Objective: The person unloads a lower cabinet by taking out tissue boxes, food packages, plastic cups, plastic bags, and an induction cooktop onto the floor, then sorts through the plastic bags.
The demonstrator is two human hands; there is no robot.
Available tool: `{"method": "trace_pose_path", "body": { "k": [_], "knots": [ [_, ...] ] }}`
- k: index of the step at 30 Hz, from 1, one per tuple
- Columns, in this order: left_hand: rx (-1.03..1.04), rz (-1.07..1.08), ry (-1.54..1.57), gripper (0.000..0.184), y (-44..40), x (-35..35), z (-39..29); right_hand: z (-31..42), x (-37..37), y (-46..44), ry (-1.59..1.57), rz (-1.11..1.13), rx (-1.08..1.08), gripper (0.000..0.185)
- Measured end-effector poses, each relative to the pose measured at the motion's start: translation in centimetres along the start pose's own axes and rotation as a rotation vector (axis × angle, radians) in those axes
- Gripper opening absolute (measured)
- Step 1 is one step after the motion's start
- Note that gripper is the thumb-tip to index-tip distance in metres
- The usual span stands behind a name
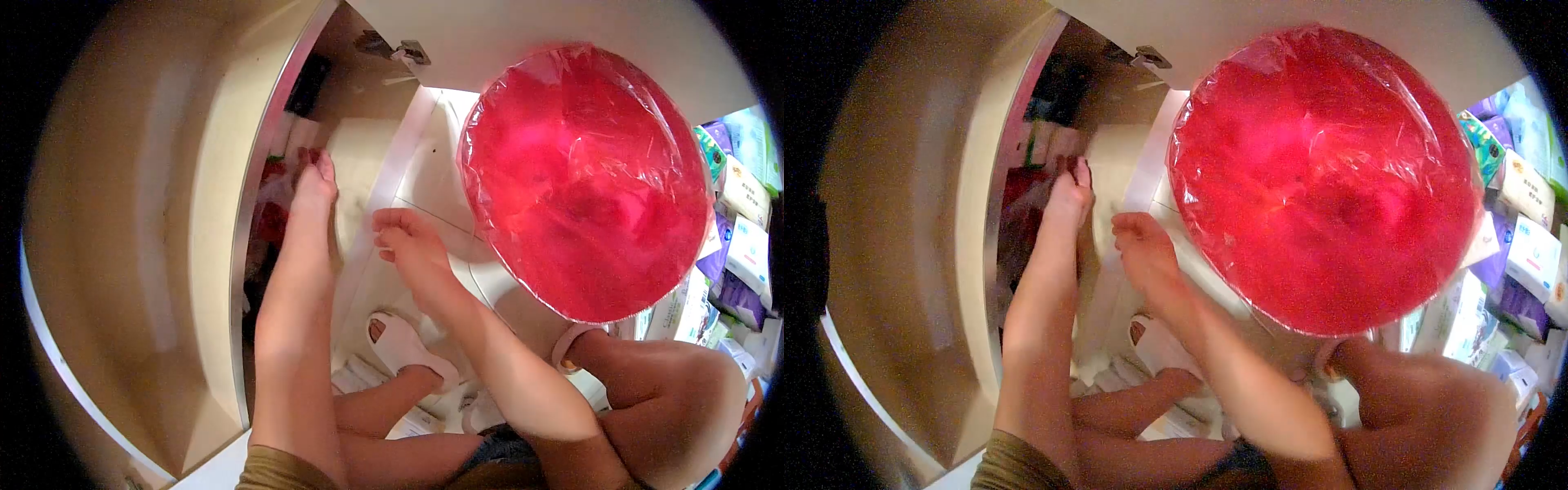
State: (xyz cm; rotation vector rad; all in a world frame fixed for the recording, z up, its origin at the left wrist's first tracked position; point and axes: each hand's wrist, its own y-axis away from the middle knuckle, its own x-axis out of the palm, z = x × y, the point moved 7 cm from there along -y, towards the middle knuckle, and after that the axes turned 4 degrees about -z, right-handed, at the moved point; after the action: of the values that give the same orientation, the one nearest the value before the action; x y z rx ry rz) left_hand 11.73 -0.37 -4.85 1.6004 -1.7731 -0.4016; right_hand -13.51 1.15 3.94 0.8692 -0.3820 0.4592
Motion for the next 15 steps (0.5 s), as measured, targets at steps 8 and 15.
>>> {"method": "trace_pose_path", "body": {
  "k": [8,15],
  "knots": [
    [-0.073,-0.063,0.224,0.018,-3.5,1.3,-1.4,-1.5,-0.2,-1.6,0.008,0.028,-0.08,0.025],
    [-0.051,-0.073,0.2,0.008,-6.6,0.6,-1.3,-0.8,-0.9,-1.3,-0.039,-0.002,-0.018,0.024]
  ]
}}
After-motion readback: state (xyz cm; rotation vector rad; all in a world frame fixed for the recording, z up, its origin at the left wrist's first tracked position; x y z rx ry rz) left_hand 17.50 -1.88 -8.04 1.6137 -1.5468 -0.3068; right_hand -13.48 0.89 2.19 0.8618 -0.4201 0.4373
